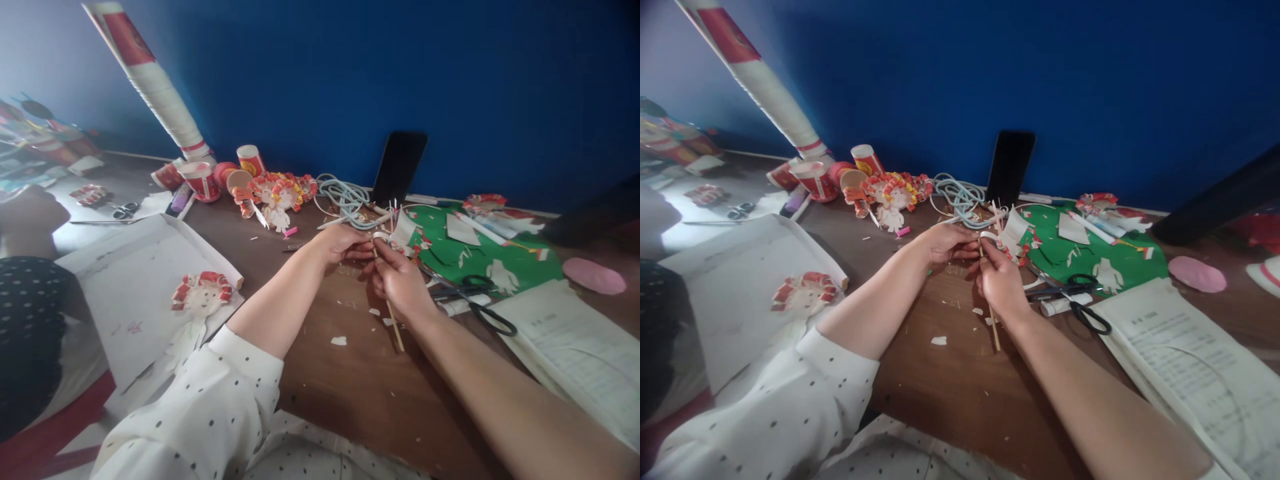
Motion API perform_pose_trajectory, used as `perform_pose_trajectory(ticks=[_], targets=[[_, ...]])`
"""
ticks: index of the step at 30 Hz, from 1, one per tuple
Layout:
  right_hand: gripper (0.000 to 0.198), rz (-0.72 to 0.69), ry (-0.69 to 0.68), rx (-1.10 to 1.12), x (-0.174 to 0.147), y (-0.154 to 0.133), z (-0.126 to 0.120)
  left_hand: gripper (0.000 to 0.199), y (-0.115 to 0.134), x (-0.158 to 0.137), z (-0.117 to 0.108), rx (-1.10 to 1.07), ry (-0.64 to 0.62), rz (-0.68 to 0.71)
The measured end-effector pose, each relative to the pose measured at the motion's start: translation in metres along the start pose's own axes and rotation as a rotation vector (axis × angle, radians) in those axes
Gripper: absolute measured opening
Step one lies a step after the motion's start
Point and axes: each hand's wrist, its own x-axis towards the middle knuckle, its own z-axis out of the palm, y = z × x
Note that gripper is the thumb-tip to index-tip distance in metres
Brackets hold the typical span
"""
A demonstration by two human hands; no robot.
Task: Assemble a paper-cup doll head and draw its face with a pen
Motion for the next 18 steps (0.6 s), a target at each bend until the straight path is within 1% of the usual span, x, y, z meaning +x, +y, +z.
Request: perform_pose_trajectory(ticks=[3, 5, 8, 12, 14, 18], targets=[[0.058, -0.013, -0.006, -0.011, 0.0, 0.001, 0.0, 0.018, 0.001, 0.0, -0.002, 0.02, -0.043, -0.009], [0.059, -0.007, -0.009, 0.021, 0.0, 0.0, 0.001, 0.018, 0.003, -0.001, -0.003, 0.037, -0.049, -0.004], [0.062, 0.018, -0.014, 0.127, -0.002, -0.002, 0.003, 0.018, 0.004, -0.001, -0.003, 0.046, -0.024, 0.005], [0.06, 0.062, 0.015, 0.249, -0.003, -0.005, 0.005, 0.014, -0.001, 0.002, 0.0, 0.011, 0.004, -0.005], [0.058, 0.086, 0.028, 0.282, -0.004, -0.006, 0.006, 0.012, -0.004, 0.003, 0.002, -0.013, 0.021, 0.002], [0.053, 0.097, 0.051, 0.304, -0.004, -0.007, 0.008, 0.014, -0.006, 0.004, 0.008, -0.04, 0.083, -0.014]])
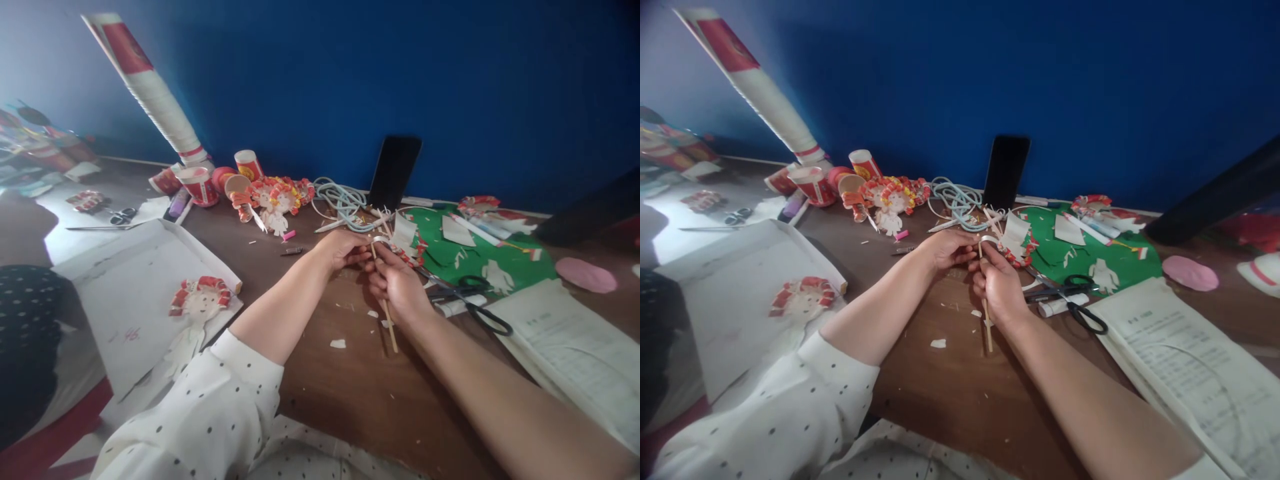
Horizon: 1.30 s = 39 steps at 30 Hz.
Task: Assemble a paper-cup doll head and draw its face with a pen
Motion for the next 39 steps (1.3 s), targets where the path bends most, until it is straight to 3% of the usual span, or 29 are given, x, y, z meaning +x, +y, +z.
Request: perform_pose_trajectory(ticks=[6, 16, 39], targets=[[0.047, -0.049, 0.029, -0.09, 0.0001, 0.003, 0.0025, 0.015, -0.0006, 0.0018, 0.0035, -0.009, 0.098, 0.034], [0.025, -0.043, -0.019, -0.131, 0.0018, 0.0069, 0.0011, 0.02, -0.0002, 0.0051, 0.0016, 0.03, 0.105, -0.025], [0.038, 0.019, -0.055, 0.074, -0.006, 0.0053, 0.005, 0.021, -0.001, -0.0022, 0.0073, 0.241, 0.136, 0.049]])
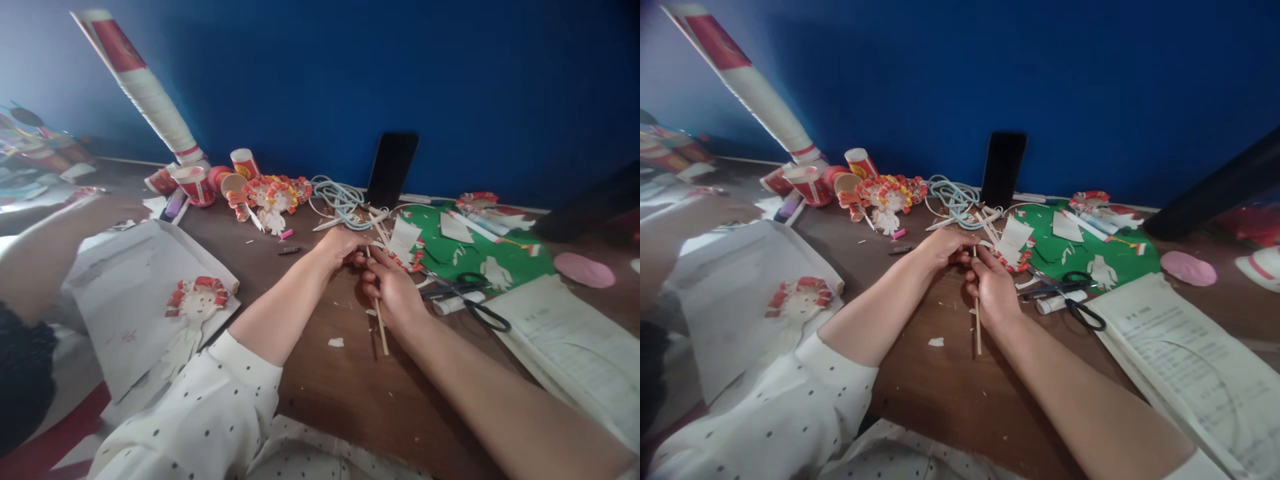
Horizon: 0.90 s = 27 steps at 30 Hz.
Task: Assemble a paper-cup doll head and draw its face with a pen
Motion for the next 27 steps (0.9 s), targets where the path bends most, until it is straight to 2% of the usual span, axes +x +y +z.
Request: perform_pose_trajectory(ticks=[14, 22, 27], targets=[[0.036, 0.0, 0.053, 0.012, 0.0, 0.0007, 0.0012, 0.018, -0.0005, 0.0004, 0.0012, -0.011, 0.001, -0.007], [0.036, -0.017, -0.006, 0.0, 0.0041, 0.0022, -0.0039, 0.018, -0.001, -0.0007, 0.0014, 0.023, 0.022, -0.02], [0.037, 0.013, -0.016, 0.064, 0.0034, -0.0006, -0.0035, 0.019, -0.0045, 0.0038, -0.0032, -0.024, -0.027, 0.012]])
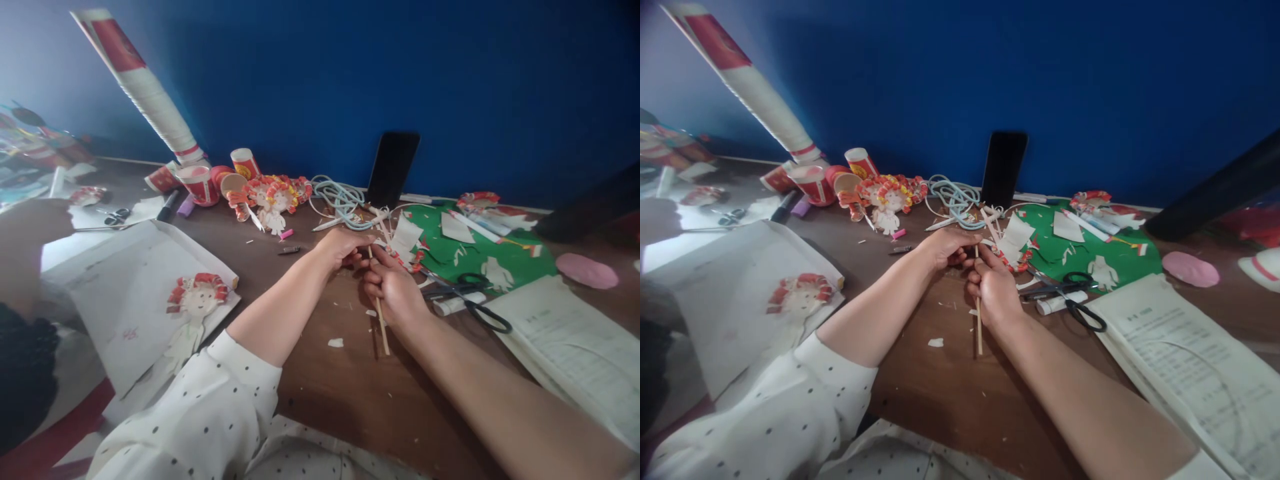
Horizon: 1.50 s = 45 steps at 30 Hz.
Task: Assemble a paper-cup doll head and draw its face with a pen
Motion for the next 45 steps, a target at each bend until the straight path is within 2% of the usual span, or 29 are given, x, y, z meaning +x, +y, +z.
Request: perform_pose_trajectory(ticks=[8, 14, 17, 23, 35, 45], targets=[[0.032, 0.031, -0.002, 0.043, 0.0, -0.003, 0.001, 0.026, 0.008, -0.001, -0.002, -0.005, -0.013, -0.08], [0.033, 0.031, 0.018, 0.06, 0.0, -0.002, 0.001, 0.028, 0.011, -0.003, -0.003, -0.047, -0.165, -0.138], [0.034, 0.026, 0.041, 0.079, 0.0, -0.002, 0.001, 0.027, 0.009, -0.002, -0.004, -0.063, -0.195, -0.142], [0.03, 0.021, 0.025, 0.075, 0.0, -0.004, 0.003, 0.029, 0.003, 0.002, -0.003, -0.016, -0.15, -0.054], [0.034, -0.043, 0.099, -0.031, 0.0, 0.003, 0.003, 0.033, 0.004, -0.001, 0.006, 0.064, -0.024, -0.093], [0.018, -0.015, 0.129, -0.056, 0.001, 0.005, 0.001, 0.023, -0.002, 0.006, 0.004, 0.158, 0.003, -0.055]])
